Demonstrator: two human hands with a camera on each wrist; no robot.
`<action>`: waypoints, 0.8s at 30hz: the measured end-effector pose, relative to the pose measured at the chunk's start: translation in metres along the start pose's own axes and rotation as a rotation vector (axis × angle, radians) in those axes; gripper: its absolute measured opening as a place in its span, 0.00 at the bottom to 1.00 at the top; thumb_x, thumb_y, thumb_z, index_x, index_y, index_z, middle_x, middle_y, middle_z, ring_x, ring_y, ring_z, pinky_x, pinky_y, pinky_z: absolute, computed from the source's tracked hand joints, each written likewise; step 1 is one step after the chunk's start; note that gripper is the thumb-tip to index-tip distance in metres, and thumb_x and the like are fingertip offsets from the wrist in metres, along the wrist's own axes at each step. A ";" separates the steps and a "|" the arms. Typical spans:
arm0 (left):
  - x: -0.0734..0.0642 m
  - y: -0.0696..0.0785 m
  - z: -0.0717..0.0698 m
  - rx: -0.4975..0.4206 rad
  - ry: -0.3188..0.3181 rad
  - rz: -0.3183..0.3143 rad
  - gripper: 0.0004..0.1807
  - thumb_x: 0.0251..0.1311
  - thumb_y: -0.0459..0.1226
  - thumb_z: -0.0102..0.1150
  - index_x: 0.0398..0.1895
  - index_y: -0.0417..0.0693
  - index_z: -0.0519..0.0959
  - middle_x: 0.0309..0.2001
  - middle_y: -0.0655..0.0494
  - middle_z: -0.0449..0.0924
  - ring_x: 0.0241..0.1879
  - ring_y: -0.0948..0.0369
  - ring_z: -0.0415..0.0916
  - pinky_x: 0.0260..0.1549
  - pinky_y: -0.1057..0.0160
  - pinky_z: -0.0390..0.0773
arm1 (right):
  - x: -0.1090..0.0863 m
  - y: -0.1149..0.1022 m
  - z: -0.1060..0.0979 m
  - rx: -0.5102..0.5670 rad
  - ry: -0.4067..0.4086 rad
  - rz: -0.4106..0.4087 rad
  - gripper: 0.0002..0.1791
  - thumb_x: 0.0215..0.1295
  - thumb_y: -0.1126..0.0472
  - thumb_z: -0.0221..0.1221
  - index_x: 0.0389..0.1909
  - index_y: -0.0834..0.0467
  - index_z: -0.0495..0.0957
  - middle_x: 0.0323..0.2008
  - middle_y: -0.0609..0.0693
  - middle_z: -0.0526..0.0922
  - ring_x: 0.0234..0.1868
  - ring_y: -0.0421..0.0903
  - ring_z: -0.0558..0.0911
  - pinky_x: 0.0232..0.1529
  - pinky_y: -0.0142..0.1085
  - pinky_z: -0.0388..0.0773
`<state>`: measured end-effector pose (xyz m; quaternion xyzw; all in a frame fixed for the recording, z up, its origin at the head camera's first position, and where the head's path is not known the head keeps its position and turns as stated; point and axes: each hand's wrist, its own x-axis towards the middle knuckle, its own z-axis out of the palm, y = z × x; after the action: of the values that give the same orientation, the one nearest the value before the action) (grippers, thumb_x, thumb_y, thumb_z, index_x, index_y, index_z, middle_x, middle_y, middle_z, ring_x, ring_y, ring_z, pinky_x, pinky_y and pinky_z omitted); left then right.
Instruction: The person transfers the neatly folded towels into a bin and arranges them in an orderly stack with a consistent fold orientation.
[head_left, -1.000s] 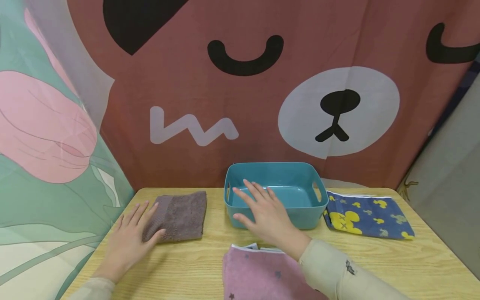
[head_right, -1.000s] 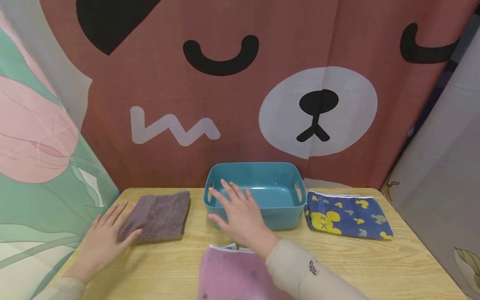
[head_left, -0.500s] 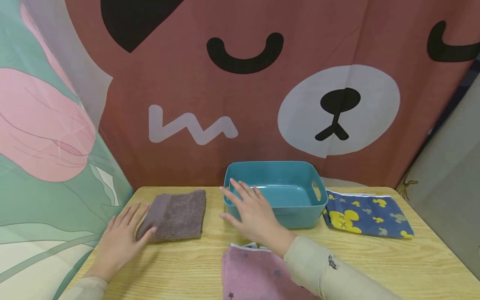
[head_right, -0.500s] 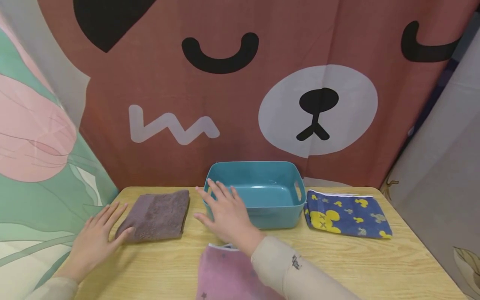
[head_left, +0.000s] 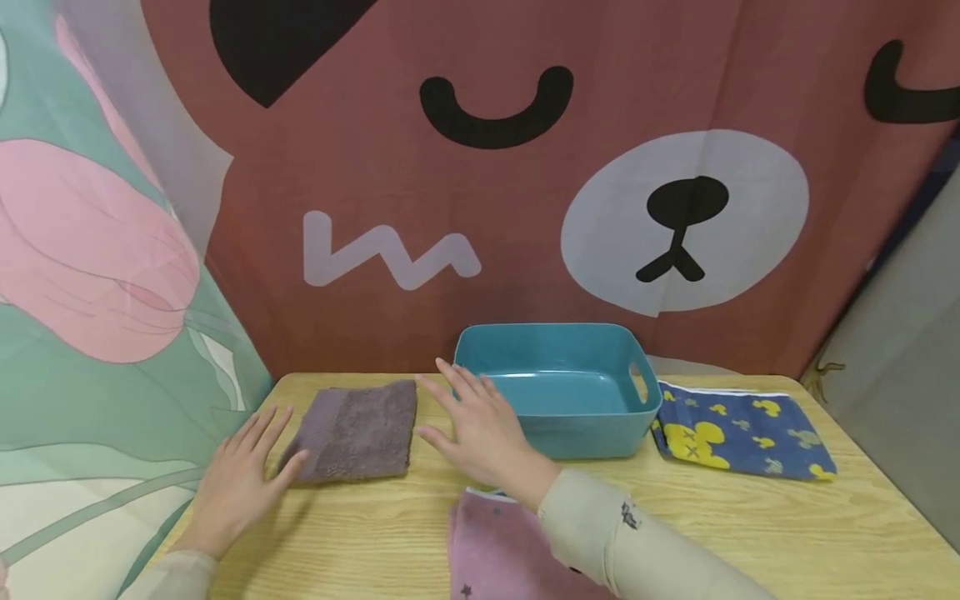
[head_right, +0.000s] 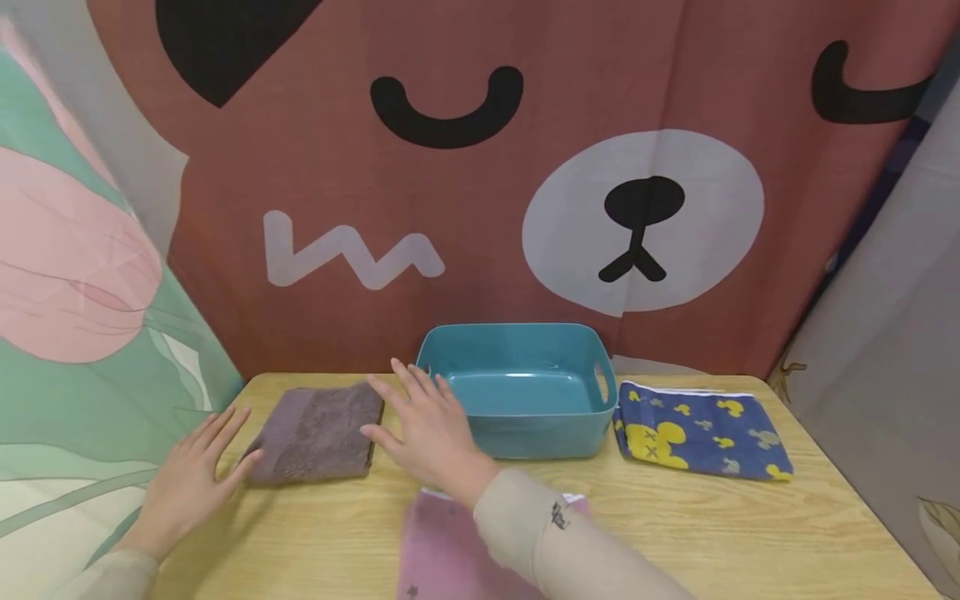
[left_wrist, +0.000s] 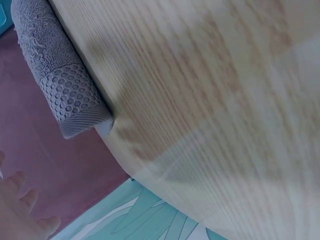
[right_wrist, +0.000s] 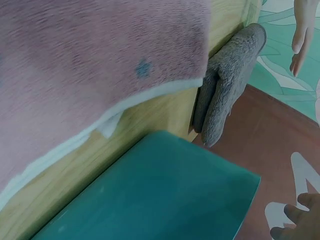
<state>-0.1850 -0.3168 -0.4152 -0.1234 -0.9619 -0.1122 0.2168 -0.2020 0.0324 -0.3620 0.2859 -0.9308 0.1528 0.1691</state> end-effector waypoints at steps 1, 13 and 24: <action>0.000 0.000 0.000 -0.003 -0.005 -0.005 0.40 0.66 0.55 0.57 0.78 0.53 0.57 0.71 0.38 0.61 0.67 0.36 0.58 0.58 0.30 0.58 | 0.001 -0.002 0.001 0.014 -0.002 0.000 0.36 0.72 0.34 0.47 0.77 0.38 0.54 0.78 0.46 0.51 0.75 0.49 0.56 0.72 0.54 0.56; -0.002 -0.002 -0.003 -0.143 -0.064 -0.117 0.38 0.72 0.55 0.49 0.78 0.48 0.54 0.73 0.36 0.56 0.70 0.35 0.52 0.63 0.33 0.56 | 0.016 -0.026 0.011 0.109 -0.013 -0.019 0.35 0.72 0.33 0.45 0.77 0.38 0.55 0.78 0.47 0.52 0.75 0.50 0.56 0.72 0.51 0.55; 0.009 0.006 0.001 -0.258 -0.118 -0.207 0.39 0.73 0.58 0.44 0.78 0.47 0.53 0.74 0.36 0.53 0.71 0.36 0.50 0.64 0.33 0.54 | 0.029 -0.034 0.018 0.200 -0.040 0.046 0.35 0.73 0.33 0.42 0.77 0.35 0.51 0.78 0.44 0.49 0.74 0.51 0.58 0.69 0.54 0.62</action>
<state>-0.1912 -0.3089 -0.4116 -0.0566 -0.9581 -0.2490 0.1297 -0.2089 -0.0151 -0.3605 0.2829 -0.9204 0.2430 0.1176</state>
